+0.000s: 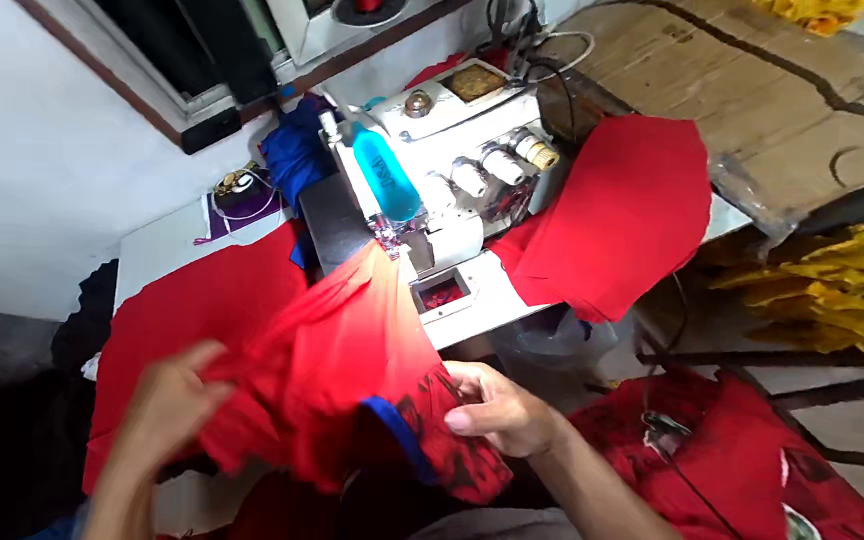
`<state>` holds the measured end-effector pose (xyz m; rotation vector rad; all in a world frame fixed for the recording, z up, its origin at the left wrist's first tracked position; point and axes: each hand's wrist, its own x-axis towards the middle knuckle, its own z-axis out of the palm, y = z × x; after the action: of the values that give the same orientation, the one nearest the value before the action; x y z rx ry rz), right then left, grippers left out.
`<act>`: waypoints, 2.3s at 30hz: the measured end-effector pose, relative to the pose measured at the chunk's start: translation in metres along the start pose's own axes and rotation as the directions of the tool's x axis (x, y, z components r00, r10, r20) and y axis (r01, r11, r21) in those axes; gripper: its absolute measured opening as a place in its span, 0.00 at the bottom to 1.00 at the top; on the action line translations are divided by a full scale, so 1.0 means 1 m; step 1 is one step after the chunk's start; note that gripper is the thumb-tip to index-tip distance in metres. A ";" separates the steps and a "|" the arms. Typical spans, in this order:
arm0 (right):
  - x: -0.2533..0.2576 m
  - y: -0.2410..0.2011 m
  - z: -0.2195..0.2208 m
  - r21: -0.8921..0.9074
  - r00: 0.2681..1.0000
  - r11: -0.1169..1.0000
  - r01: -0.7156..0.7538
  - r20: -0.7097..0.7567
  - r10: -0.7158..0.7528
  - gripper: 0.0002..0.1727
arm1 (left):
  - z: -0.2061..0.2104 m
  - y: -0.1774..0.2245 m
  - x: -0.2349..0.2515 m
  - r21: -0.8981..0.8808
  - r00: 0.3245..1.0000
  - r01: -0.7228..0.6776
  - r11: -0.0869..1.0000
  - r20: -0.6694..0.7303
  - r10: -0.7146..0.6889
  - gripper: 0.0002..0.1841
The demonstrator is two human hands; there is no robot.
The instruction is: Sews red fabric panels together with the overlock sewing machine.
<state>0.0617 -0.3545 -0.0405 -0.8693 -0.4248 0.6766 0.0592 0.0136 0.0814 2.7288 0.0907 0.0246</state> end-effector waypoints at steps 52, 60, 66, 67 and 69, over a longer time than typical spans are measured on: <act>0.061 -0.005 -0.013 -0.557 0.654 0.827 -0.074 -0.654 -0.381 0.04 | 0.118 0.204 0.013 0.313 0.870 -0.195 0.929 -0.383 0.312 0.12; 0.069 -0.006 -0.006 -0.549 0.585 0.832 -0.082 -0.702 -0.406 0.05 | 0.123 0.203 0.040 0.439 0.872 -0.154 0.885 -0.362 0.331 0.10; 0.074 -0.007 0.001 -0.554 0.512 0.825 -0.112 -0.744 -0.430 0.07 | 0.124 0.215 0.055 0.474 0.922 -0.047 0.879 -0.318 0.221 0.08; 0.075 -0.007 0.002 -0.554 0.498 0.824 -0.117 -0.751 -0.434 0.08 | 0.124 0.216 0.057 0.476 0.929 -0.039 0.878 -0.306 0.208 0.08; 0.076 -0.007 0.004 -0.558 0.480 0.820 -0.124 -0.757 -0.443 0.09 | 0.125 0.218 0.060 0.479 0.938 -0.031 0.877 -0.290 0.191 0.08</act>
<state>0.1167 -0.3027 -0.0270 -1.5838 0.2743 -0.1885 0.1360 -0.2318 0.0542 3.1848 0.0331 0.5681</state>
